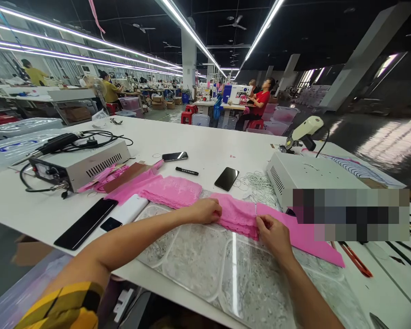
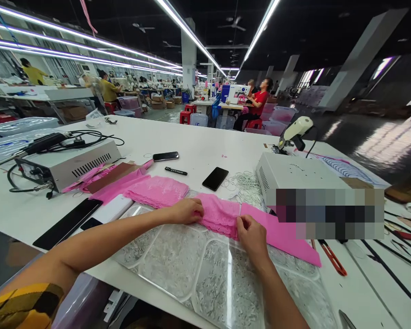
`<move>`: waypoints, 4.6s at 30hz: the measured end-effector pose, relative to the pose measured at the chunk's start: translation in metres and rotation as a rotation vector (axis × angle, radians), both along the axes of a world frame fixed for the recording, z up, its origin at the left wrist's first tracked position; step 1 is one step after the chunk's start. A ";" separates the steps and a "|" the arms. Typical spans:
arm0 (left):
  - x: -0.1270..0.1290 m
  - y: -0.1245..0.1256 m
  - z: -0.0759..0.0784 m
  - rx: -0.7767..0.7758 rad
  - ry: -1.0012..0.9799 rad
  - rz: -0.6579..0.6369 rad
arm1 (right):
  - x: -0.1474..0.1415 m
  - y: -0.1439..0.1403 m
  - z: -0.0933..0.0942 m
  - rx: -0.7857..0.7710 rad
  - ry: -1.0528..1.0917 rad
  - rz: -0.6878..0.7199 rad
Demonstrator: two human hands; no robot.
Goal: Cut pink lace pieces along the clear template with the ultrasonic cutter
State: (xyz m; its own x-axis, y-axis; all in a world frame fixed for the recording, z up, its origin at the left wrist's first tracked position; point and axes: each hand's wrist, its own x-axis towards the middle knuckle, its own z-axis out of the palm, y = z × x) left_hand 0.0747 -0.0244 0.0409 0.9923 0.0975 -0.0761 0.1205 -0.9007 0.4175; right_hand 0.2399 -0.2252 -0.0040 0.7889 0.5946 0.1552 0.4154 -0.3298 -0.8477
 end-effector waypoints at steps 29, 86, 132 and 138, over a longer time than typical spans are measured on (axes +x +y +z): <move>-0.006 -0.015 -0.004 0.166 -0.170 0.058 | -0.051 0.021 -0.004 -0.023 -0.532 0.213; -0.165 -0.011 -0.032 0.569 -0.529 -0.208 | -0.123 -0.059 0.012 0.018 -0.807 0.822; -0.043 -0.084 -0.008 0.176 -0.234 -0.253 | -0.025 -0.152 0.006 -0.270 -0.136 -0.265; 0.032 -0.126 -0.015 0.130 -0.157 -0.215 | -0.017 -0.152 0.004 -0.226 -0.229 -0.215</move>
State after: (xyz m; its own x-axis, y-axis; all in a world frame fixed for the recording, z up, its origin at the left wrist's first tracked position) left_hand 0.1066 -0.1503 0.0264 0.9900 -0.1170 0.0794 -0.1355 -0.9458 0.2950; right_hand 0.2229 -0.3769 0.0000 0.8592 0.4591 0.2257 0.4868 -0.5979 -0.6369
